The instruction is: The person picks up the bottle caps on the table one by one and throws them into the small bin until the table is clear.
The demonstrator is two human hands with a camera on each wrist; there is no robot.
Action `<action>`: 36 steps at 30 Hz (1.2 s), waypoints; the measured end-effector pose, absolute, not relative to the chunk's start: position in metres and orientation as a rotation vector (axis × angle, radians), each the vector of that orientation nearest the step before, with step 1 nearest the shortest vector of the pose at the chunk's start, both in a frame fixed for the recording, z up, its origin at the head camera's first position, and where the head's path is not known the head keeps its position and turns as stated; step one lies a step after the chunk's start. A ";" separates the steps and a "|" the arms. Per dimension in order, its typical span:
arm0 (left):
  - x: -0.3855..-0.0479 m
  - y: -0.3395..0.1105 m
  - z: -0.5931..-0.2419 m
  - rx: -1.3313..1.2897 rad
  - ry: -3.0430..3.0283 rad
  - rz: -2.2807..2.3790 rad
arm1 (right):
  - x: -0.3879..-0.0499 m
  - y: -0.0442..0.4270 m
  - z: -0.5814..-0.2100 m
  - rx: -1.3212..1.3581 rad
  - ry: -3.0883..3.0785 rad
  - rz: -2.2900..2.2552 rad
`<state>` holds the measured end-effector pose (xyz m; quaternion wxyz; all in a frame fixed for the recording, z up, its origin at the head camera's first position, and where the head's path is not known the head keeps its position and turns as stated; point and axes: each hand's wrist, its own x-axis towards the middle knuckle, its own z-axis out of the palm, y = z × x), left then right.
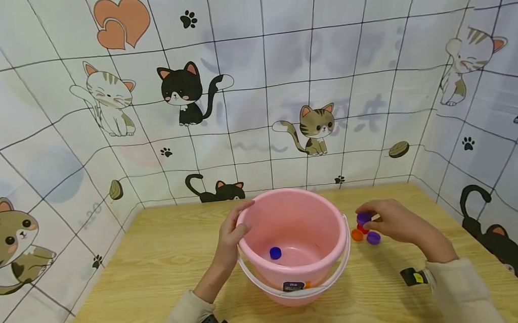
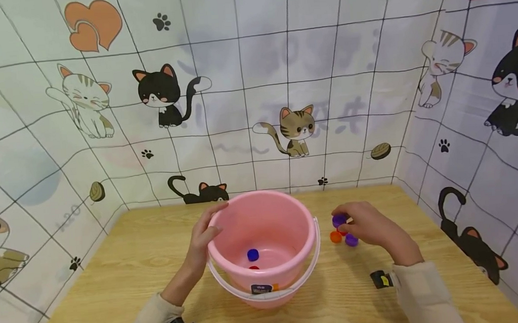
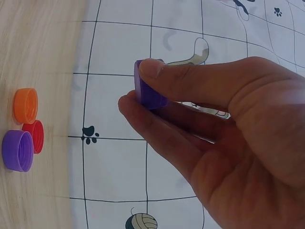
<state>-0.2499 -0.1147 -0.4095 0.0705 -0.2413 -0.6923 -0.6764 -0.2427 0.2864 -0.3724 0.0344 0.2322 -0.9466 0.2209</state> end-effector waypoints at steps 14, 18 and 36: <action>-0.248 -0.114 -0.410 -0.727 -2.081 -2.041 | -0.245 0.280 -0.365 0.715 -2.901 0.708; -0.247 -0.114 -0.410 -0.724 -2.079 -2.037 | -0.248 0.275 -0.356 0.719 -2.899 0.694; -0.248 -0.113 -0.409 -0.719 -2.076 -2.041 | -0.256 0.257 -0.327 0.734 -2.869 0.624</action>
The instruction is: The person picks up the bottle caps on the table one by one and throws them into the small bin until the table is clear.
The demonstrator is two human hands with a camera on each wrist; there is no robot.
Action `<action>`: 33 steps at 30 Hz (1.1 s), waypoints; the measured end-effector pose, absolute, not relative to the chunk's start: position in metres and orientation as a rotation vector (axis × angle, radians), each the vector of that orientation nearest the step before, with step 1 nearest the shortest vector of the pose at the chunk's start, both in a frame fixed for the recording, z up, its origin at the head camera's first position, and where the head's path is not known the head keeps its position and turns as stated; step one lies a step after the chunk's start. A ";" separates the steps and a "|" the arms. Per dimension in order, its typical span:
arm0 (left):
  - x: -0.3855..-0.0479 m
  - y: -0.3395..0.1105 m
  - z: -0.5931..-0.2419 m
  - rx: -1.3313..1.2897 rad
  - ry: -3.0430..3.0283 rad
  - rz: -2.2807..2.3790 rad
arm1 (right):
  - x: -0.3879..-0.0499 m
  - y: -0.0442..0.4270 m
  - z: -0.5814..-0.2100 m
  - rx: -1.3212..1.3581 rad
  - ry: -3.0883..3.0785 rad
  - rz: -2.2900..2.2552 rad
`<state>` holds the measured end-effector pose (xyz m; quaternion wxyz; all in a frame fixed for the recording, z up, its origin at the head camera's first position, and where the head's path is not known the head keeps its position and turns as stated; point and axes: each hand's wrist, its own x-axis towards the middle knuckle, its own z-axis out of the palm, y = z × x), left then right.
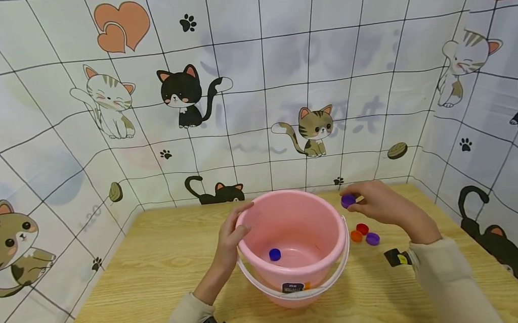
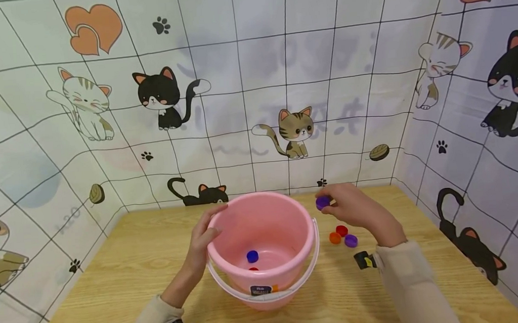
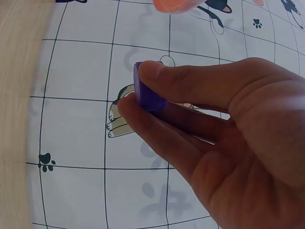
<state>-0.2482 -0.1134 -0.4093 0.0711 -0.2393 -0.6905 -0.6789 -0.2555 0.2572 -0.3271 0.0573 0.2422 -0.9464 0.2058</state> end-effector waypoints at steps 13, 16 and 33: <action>-0.249 -0.112 -0.409 -0.727 -2.067 -2.040 | -0.256 0.246 -0.307 0.788 -2.808 0.596; -0.249 -0.113 -0.409 -0.717 -2.069 -2.045 | -0.256 0.243 -0.302 0.793 -2.809 0.585; -0.247 -0.114 -0.408 -0.716 -2.083 -2.029 | -0.260 0.229 -0.286 0.834 -2.773 0.534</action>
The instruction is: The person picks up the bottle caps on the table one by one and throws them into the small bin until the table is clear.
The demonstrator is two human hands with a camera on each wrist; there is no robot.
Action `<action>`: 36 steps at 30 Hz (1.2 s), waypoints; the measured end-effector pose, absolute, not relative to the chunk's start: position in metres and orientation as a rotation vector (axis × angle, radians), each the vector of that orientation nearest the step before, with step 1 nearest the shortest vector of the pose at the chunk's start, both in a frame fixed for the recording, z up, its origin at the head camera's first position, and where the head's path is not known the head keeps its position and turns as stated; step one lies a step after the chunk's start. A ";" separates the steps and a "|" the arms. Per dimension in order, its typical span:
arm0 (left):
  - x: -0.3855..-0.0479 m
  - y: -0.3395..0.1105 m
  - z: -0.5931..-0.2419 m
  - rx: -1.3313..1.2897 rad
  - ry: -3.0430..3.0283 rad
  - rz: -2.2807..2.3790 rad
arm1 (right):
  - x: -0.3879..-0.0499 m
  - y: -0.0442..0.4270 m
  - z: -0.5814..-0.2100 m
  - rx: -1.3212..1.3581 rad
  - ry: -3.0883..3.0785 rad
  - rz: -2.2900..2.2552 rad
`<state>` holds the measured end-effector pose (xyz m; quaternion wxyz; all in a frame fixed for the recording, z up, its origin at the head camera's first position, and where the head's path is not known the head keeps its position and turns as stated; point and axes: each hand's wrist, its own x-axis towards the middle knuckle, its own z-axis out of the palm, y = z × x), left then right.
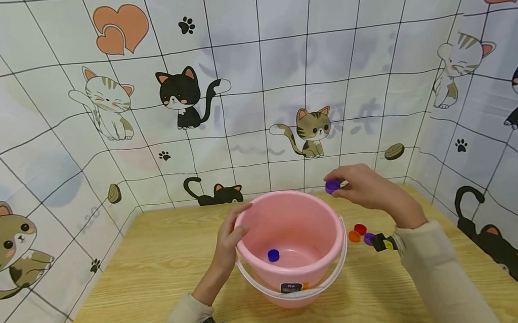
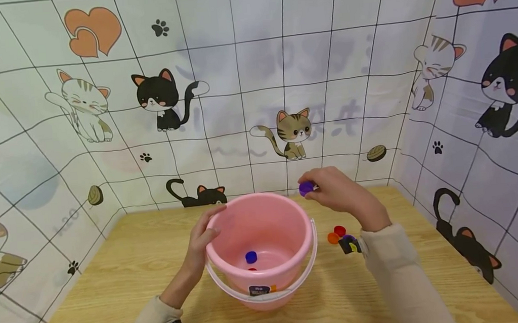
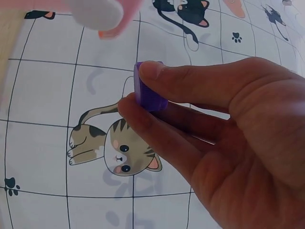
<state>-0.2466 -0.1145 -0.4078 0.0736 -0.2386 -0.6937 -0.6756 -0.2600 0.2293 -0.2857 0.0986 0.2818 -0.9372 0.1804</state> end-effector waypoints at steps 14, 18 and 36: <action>-0.249 -0.114 -0.411 -0.714 -2.075 -2.035 | -0.262 0.203 -0.268 0.876 -2.769 0.509; -0.249 -0.113 -0.410 -0.706 -2.078 -2.039 | -0.263 0.198 -0.266 0.894 -2.758 0.501; -0.249 -0.114 -0.409 -0.708 -2.069 -2.041 | -0.267 0.177 -0.251 0.997 -2.735 0.488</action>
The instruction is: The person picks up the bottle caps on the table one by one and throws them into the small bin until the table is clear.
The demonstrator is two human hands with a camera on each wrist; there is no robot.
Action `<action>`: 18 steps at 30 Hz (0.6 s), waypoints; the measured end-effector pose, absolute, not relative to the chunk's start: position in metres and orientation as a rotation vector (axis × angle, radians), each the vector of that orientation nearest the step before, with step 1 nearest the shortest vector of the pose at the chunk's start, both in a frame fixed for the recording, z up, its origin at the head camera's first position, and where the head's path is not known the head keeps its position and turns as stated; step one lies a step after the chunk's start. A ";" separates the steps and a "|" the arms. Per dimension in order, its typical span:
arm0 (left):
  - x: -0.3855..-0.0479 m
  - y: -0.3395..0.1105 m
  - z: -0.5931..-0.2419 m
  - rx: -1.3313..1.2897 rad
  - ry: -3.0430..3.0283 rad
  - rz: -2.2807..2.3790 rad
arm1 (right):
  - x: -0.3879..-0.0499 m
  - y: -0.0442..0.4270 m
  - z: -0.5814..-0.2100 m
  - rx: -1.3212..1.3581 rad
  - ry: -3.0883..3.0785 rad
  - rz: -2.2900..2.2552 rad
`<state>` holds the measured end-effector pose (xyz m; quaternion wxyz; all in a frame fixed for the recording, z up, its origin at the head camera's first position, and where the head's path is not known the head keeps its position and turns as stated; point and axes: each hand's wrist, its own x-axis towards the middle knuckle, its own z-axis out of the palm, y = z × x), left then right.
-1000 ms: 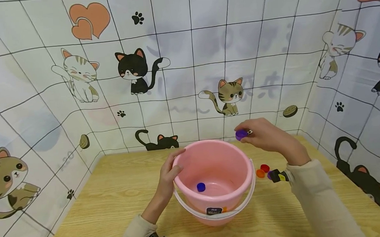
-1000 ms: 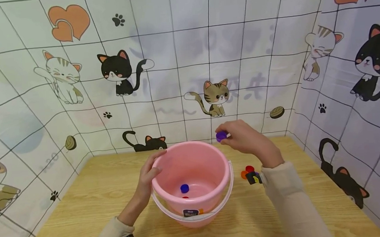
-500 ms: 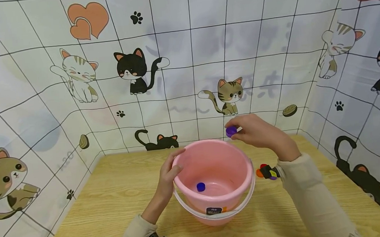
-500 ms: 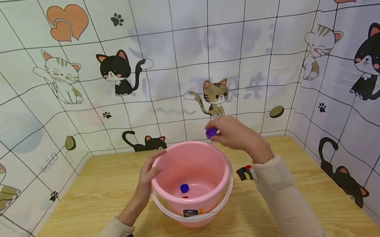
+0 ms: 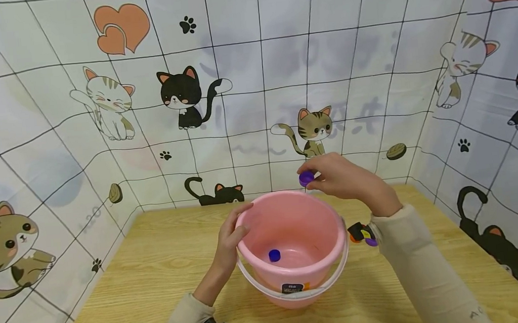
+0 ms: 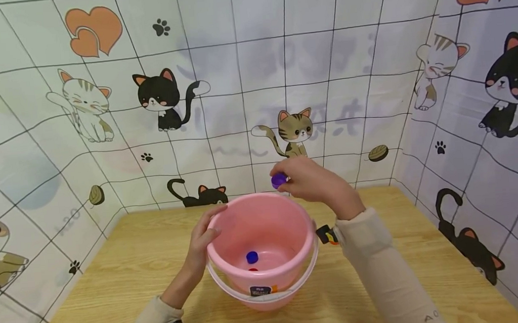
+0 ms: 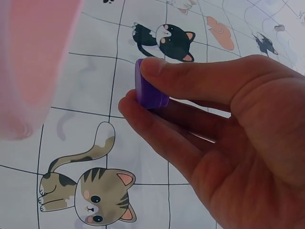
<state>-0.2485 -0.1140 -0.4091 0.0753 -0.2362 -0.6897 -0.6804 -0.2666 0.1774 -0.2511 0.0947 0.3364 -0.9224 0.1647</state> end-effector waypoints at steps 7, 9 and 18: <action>-0.247 -0.114 -0.408 -0.720 -2.071 -2.045 | -0.272 0.170 -0.253 1.028 -2.717 0.462; -0.246 -0.114 -0.408 -0.721 -2.071 -2.046 | -0.274 0.169 -0.255 1.046 -2.711 0.437; -0.248 -0.114 -0.409 -0.744 -2.060 -2.042 | -0.274 0.163 -0.254 1.067 -2.733 0.416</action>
